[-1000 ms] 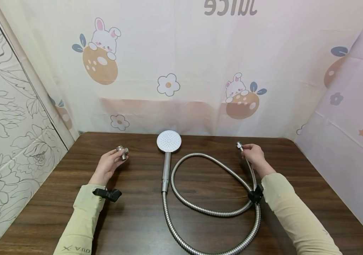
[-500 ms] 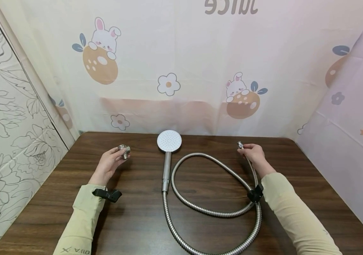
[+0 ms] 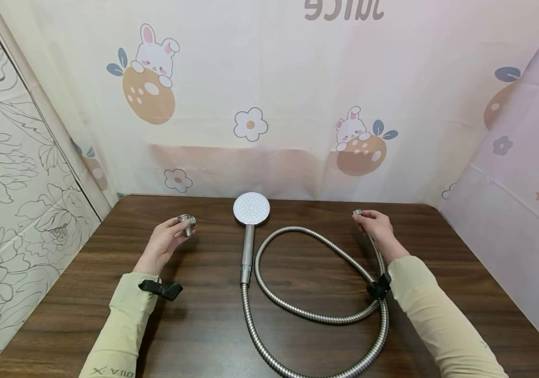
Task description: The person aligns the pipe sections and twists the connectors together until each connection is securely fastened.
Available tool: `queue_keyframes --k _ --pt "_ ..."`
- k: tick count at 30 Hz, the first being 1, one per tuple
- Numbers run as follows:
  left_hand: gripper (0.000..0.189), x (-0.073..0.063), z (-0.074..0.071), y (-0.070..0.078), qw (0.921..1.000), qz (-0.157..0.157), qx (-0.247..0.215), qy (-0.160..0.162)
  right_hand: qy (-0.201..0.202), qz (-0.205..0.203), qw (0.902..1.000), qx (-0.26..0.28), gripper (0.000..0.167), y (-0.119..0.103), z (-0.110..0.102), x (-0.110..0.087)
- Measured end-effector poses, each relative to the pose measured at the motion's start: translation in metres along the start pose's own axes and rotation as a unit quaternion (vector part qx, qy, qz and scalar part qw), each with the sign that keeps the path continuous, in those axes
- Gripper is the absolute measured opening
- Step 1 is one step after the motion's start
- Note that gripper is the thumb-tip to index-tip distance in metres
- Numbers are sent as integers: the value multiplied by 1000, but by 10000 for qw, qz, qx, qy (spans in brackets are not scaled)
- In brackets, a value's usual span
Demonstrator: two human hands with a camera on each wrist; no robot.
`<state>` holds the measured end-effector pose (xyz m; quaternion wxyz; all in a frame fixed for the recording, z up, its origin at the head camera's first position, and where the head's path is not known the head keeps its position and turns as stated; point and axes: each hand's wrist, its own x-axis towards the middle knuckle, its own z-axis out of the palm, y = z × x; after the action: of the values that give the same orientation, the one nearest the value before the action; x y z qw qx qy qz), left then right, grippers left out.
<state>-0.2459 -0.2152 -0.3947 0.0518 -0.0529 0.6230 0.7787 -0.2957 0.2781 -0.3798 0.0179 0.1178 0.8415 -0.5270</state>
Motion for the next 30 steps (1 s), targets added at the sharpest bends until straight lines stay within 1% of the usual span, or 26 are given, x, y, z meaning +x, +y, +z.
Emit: queue_keyframes --k 2,7,14,20,22,26,30 --pt "50 0 1 0 10000 4 -56 -13 -26 -21 10000 39 53 -1 0 0" --pt "51 0 3 0 9999 -33 -123 -81 -90 48 9999 95 50 -5 1 -2" --pt "49 1 7 -2 9999 -93 -104 -83 -214 32 9988 433 46 -10 0 -1" --pt "50 1 11 -1 9997 -166 -130 -130 -284 -5 9981 547 48 -11 0 -2" --pt "52 1 13 -1 9995 -171 -172 -188 -336 -54 9981 522 48 -12 1 -4" --pt "53 1 17 0 9993 -170 -220 -262 -317 -180 9986 394 47 -16 4 -6" --pt "53 1 20 -1 9992 -173 -191 -301 -328 -348 9984 311 49 -19 6 -7"
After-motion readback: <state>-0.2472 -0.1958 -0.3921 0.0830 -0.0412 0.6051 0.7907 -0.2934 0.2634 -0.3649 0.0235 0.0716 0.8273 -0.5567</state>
